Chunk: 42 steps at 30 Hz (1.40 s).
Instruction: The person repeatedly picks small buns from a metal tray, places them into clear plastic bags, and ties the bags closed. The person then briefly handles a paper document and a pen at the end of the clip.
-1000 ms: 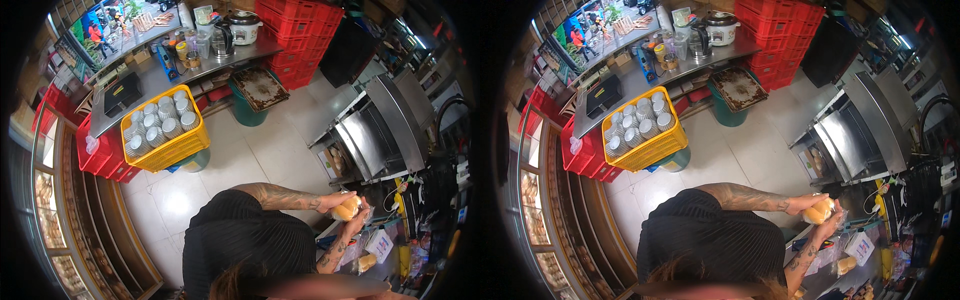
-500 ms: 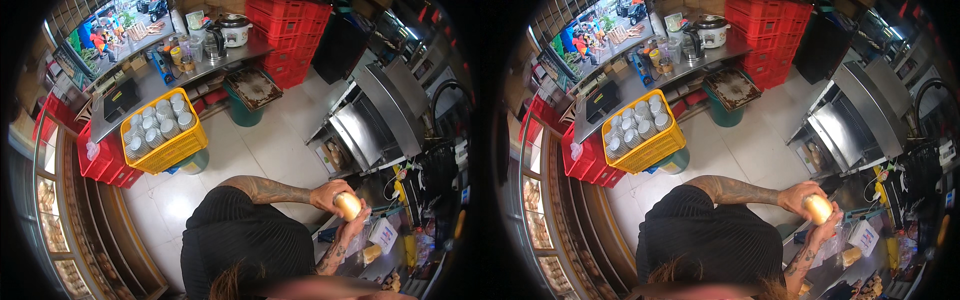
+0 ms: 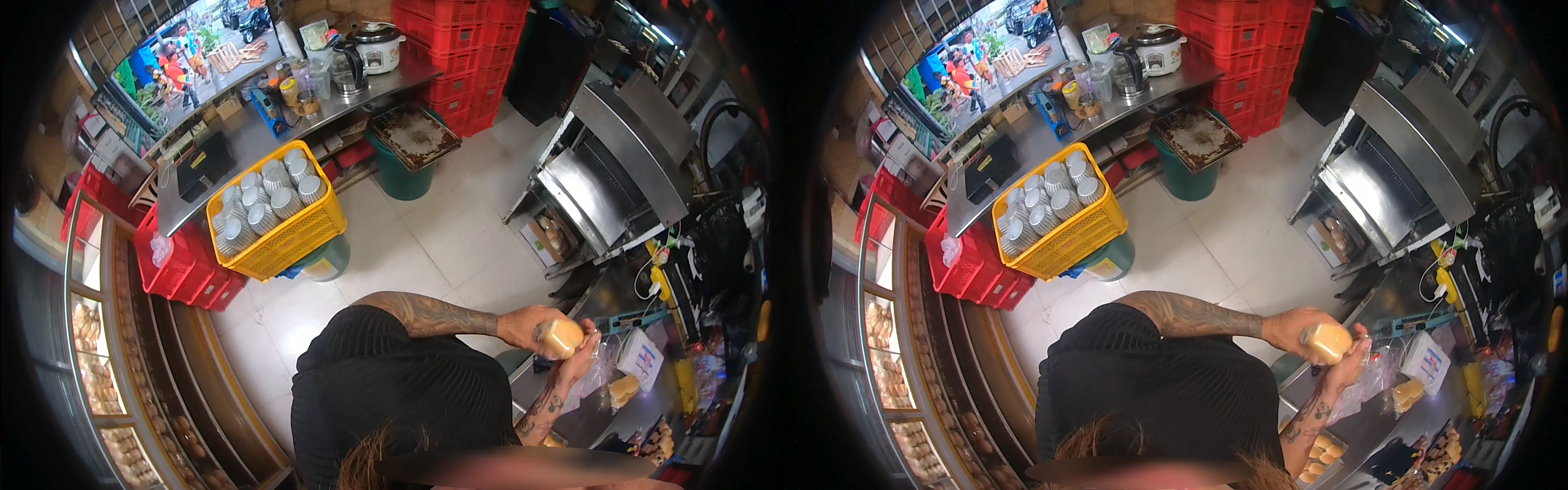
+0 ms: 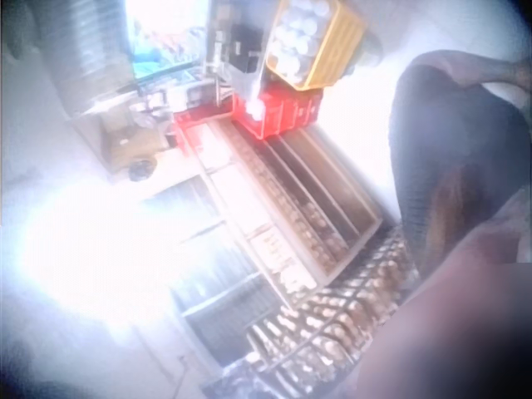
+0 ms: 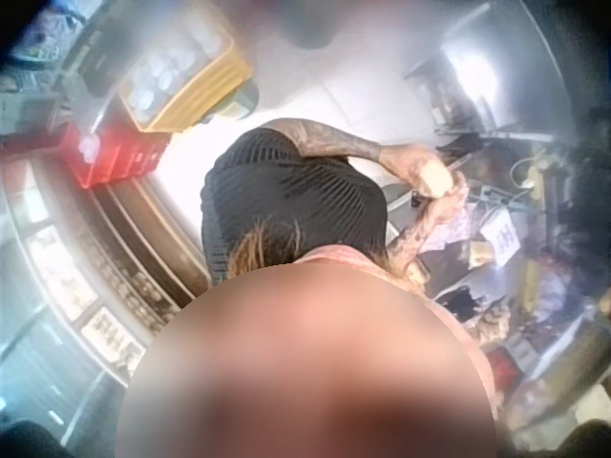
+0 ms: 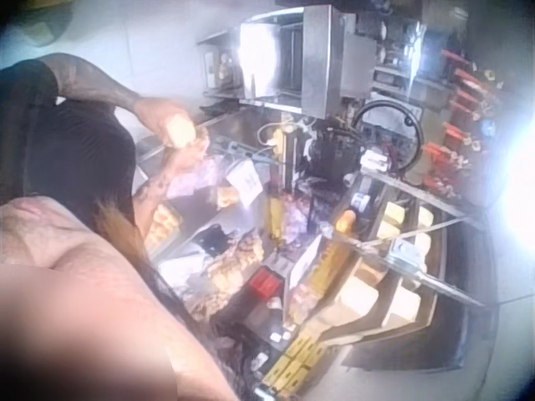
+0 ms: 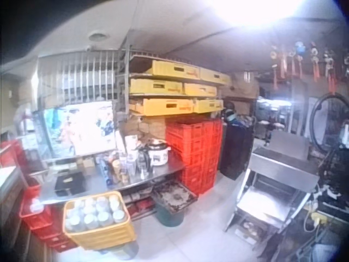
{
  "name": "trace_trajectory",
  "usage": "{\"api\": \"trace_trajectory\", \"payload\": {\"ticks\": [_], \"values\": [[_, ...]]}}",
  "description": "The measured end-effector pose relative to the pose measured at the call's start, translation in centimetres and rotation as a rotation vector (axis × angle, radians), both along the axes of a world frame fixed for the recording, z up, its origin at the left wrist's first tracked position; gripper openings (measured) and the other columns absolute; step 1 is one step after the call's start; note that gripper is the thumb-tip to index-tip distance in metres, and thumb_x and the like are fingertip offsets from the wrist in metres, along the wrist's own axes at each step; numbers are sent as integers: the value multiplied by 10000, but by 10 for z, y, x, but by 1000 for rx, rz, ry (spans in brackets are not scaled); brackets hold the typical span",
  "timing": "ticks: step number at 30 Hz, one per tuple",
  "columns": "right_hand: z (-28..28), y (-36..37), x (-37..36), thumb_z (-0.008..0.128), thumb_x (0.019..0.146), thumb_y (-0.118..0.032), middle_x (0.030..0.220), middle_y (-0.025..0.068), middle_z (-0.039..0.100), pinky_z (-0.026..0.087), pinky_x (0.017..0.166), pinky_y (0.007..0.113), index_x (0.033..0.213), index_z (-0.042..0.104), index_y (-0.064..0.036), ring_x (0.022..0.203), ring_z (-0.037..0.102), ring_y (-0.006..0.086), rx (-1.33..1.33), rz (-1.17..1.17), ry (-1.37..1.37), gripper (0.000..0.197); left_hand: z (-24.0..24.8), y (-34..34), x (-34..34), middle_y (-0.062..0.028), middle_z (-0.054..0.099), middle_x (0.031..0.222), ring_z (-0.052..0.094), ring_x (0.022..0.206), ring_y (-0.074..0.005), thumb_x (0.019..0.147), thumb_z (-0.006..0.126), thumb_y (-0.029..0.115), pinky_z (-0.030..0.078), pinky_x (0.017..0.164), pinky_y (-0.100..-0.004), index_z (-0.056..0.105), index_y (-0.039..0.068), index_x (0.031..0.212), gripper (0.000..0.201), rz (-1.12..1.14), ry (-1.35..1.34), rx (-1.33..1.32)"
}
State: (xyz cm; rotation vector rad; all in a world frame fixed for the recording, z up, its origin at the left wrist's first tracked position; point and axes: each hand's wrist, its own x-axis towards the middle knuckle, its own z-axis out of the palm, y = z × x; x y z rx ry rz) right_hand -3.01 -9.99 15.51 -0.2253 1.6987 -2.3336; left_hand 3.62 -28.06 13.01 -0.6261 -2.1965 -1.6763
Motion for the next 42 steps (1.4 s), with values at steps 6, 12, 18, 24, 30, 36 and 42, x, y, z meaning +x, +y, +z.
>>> {"api": "trace_trajectory", "payload": {"ticks": [6,12,18,24,30,36,42], "values": [[-3,11,17,466,1091,-292,1257,77,540,414,987,296,1322,508,-31,1083,517,157,341,-40,388,351,-11,29,0,-112,571,1354,566,1221,-240,986,401,697,437,1056,-426,455,71,1443,777,-394,-988,702],[-49,8,19,469,1082,-402,1156,74,577,451,970,308,1451,454,-6,1086,553,159,74,-23,-59,541,-10,42,-14,-183,589,1108,587,1075,-320,976,622,439,467,971,-394,609,-9,1105,466,-85,-355,-73],[-78,65,19,434,1067,-489,1342,157,558,412,1089,373,1398,473,54,1231,553,244,-91,19,-220,637,-32,36,-46,-114,626,1085,621,1028,-270,934,630,245,504,911,-389,694,31,961,225,-387,-90,-37],[-84,111,5,362,1062,-562,1154,138,680,534,938,345,1255,576,23,1080,659,218,510,-51,-638,652,-62,34,-104,-148,658,945,652,847,-315,818,654,158,530,716,-428,668,22,816,137,-553,144,-361],[-107,76,31,565,1026,-443,746,-7,564,463,659,281,913,639,-60,706,517,71,373,155,-458,407,-84,38,-160,-85,601,1192,597,1126,-283,964,617,264,474,978,-382,710,185,1154,226,-1035,-104,-656],[-99,70,12,576,984,-319,857,132,692,509,741,441,986,682,-66,835,660,379,888,-123,-53,274,-132,84,-228,-71,664,1189,589,1149,-161,1023,581,393,467,1001,-321,655,37,1234,421,-1402,-1271,-555],[-92,89,-5,542,983,-312,918,60,673,547,794,419,1036,695,-155,928,674,271,1397,-240,31,226,-149,143,-269,-69,730,1058,707,936,-153,902,726,278,582,836,-310,662,20,1166,374,-1489,-1775,-612]]}}
